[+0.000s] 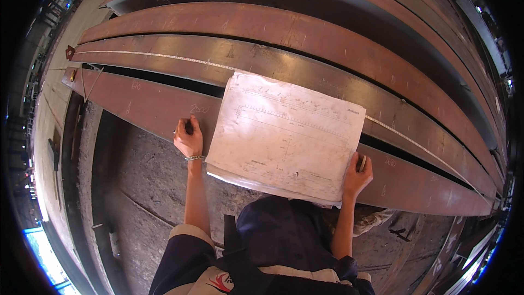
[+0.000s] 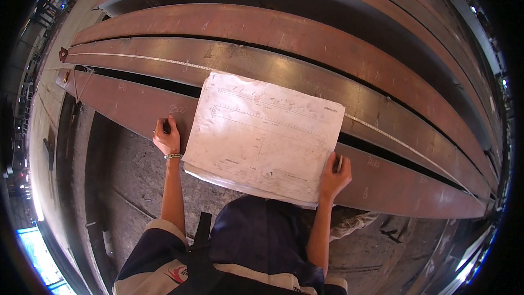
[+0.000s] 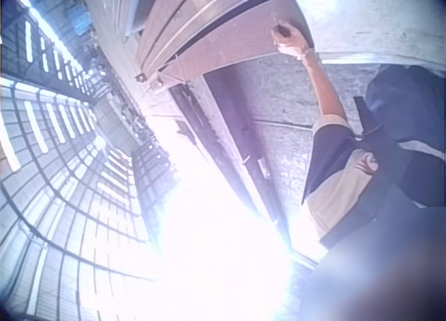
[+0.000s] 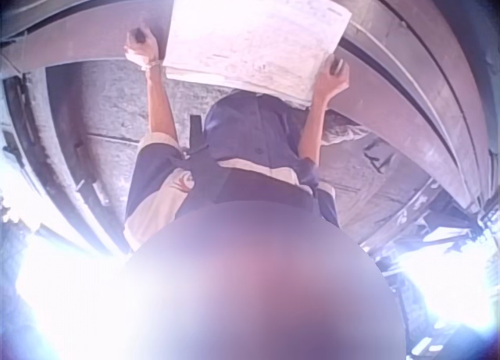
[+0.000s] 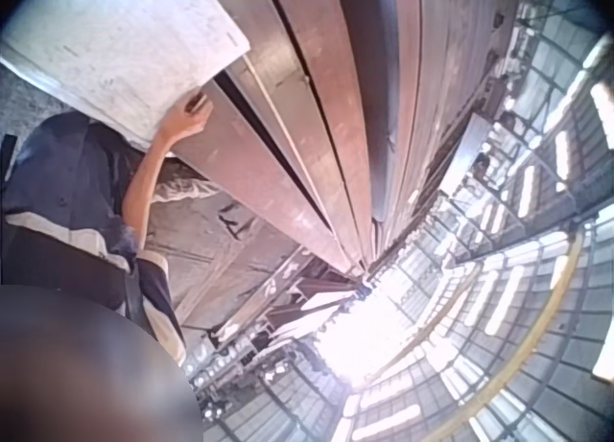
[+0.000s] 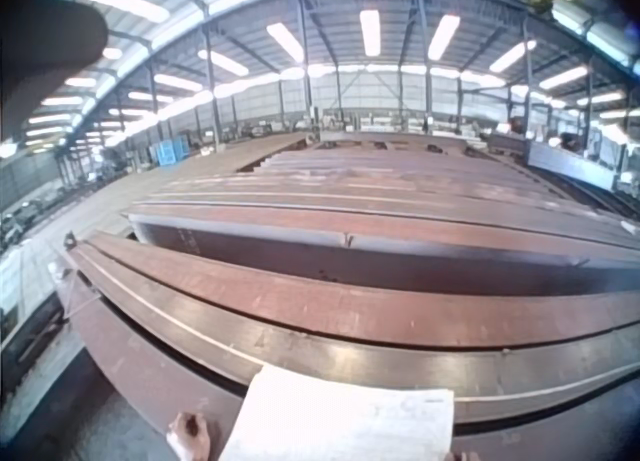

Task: The person measures long metal beams with a tape measure and marks measurements with chalk. They repeatedly measure and mark multiple beams, then briefly consult a document before continuing the marking process.

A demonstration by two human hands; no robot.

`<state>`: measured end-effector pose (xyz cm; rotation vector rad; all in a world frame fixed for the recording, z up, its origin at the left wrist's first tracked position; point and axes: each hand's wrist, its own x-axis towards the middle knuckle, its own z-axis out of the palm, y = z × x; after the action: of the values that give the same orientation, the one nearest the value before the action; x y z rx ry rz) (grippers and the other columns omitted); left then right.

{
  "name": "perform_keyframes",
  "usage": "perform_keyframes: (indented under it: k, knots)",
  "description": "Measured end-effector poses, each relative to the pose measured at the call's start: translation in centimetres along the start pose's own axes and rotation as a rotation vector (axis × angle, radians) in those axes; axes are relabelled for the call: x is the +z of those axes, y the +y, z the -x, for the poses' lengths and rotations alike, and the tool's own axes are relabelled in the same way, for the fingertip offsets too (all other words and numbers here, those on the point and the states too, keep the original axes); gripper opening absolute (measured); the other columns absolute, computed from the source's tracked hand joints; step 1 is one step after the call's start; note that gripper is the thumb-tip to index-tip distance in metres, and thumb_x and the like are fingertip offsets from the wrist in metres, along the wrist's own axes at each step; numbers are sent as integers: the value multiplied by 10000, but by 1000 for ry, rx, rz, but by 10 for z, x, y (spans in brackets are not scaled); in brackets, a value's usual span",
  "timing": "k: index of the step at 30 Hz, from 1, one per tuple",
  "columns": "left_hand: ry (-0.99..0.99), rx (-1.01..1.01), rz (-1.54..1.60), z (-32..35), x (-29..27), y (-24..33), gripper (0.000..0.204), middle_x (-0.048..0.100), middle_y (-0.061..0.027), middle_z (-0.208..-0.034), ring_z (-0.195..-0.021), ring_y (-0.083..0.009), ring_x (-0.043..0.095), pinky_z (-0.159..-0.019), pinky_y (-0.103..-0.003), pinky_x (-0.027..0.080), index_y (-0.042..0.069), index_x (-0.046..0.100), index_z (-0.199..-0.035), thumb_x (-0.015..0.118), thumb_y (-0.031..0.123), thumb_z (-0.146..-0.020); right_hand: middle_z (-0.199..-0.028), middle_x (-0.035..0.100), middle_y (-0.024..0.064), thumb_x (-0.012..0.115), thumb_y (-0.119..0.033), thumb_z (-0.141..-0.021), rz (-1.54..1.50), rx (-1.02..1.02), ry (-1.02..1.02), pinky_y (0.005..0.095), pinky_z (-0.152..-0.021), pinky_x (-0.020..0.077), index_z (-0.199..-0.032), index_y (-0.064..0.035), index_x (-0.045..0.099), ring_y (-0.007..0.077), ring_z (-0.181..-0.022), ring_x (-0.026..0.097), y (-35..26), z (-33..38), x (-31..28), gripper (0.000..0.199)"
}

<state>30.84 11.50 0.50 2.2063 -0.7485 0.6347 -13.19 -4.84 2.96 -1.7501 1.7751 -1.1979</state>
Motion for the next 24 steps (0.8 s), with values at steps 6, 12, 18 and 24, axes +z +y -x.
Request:
perform_keyframes:
  k: [6,12,18,24]
  knots:
    - [10,1,9,0,0,1,243,715,-150,-781,-695,-368,712,-624,-434,557,35,677,-841,745,246,-939,-761,705,114,735,-154,-963,-18,-11,5,337,-654,518,-896,41,678,152,-659,612,-3,-1,0,214]
    - [30,23,22,0,0,2,253,715,-151,-783,-696,-370,710,-623,-436,554,34,669,-829,745,250,-937,-758,651,123,717,-103,-957,-43,-7,10,343,-638,486,-896,39,666,192,-646,580,-4,0,1,162]
    - [-43,-38,-6,1,-2,0,266,757,-154,-852,-772,-358,753,-678,-421,586,26,717,-909,720,285,-971,-763,655,126,720,-102,-954,-35,-11,5,344,-634,484,-895,35,667,202,-643,586,-2,-1,0,158]
    - [2,-8,8,1,0,-1,255,720,-150,-785,-695,-366,714,-623,-439,553,38,675,-829,746,258,-935,-723,626,114,722,-102,-955,-52,11,12,339,-605,458,-867,40,649,167,-620,528,-6,0,0,183]
